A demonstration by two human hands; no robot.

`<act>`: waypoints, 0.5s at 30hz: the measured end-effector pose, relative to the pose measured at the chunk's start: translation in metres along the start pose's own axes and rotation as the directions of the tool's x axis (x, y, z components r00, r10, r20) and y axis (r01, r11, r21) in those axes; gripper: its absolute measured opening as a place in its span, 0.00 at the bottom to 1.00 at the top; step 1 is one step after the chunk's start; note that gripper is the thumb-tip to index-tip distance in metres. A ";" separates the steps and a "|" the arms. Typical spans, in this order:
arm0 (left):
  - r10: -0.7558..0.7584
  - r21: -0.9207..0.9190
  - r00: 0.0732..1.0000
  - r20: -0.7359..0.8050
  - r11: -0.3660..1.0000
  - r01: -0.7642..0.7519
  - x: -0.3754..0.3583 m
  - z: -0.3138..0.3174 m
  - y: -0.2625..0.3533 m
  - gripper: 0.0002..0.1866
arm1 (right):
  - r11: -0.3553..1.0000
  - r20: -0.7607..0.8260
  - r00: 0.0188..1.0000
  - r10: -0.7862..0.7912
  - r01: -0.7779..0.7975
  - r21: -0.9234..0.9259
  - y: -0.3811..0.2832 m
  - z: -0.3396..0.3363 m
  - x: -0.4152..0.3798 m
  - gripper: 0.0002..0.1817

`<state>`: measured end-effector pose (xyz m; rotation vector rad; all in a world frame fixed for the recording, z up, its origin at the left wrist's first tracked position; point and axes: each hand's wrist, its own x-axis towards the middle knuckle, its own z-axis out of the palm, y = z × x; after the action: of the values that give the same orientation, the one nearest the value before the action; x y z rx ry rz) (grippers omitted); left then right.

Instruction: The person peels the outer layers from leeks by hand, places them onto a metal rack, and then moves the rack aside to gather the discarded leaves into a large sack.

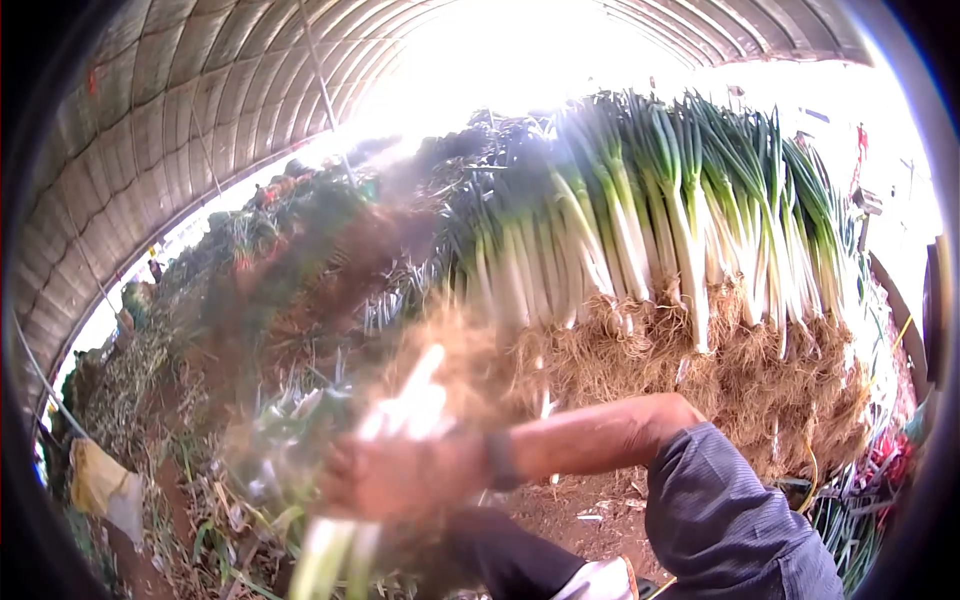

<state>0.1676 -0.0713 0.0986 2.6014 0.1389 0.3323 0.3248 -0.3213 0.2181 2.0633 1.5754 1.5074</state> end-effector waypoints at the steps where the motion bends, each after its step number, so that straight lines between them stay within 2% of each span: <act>1: 0.024 -0.015 1.000 0.018 1.000 -0.024 0.004 0.003 0.011 0.04 | 0.997 -0.048 0.999 -0.007 0.003 -0.081 0.028 -0.008 0.000 0.23; 2: 0.055 -0.033 0.998 0.041 0.998 -0.053 0.009 0.010 0.022 0.04 | 0.987 -0.093 0.995 -0.019 0.004 -0.162 0.056 -0.016 -0.001 0.25; 4: 0.095 -0.056 0.992 0.080 0.994 -0.090 0.014 0.014 0.042 0.05 | 0.982 0.095 0.992 0.089 -0.071 -0.173 0.108 -0.075 -0.013 0.31; 7: 0.140 -0.079 0.982 0.127 0.988 -0.130 0.019 0.023 0.062 0.05 | 0.929 0.017 0.947 0.322 -0.312 -0.200 0.189 -0.092 -0.075 0.37; 8: 0.148 -0.086 0.979 0.139 0.987 -0.136 0.021 0.025 0.068 0.06 | 0.872 0.052 0.889 0.454 -0.432 -0.232 0.205 -0.111 -0.094 0.39; 9: 0.151 -0.088 0.977 0.149 0.986 -0.139 0.023 0.028 0.071 0.06 | 0.797 0.086 0.813 0.576 -0.536 -0.276 0.222 -0.130 -0.112 0.42; 10: 0.153 -0.089 0.975 0.159 0.986 -0.141 0.023 0.029 0.074 0.06 | 0.661 0.152 0.658 0.738 -0.657 -0.363 0.229 -0.155 -0.128 0.46; 11: 0.151 -0.088 0.974 0.169 0.987 -0.138 0.024 0.030 0.075 0.06 | 0.543 0.120 0.539 0.833 -0.759 -0.359 0.242 -0.168 -0.147 0.45; 12: 0.145 -0.085 0.973 0.177 0.988 -0.132 0.023 0.031 0.075 0.07 | 0.412 0.091 0.407 0.909 -0.842 -0.348 0.256 -0.173 -0.174 0.44; 14: 0.125 -0.079 0.974 0.189 0.991 -0.112 0.023 0.033 0.073 0.07 | 0.196 -0.035 0.227 0.973 -0.900 -0.389 0.279 -0.182 -0.233 0.42; 15: 0.111 -0.074 0.975 0.194 0.992 -0.098 0.022 0.033 0.071 0.07 | 0.020 -0.081 0.057 0.995 -0.917 -0.398 0.281 -0.188 -0.248 0.44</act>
<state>0.2002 -0.1451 0.1109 2.5651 -0.0779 0.1105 0.3761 -0.7216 0.3326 2.9863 -0.6477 1.4102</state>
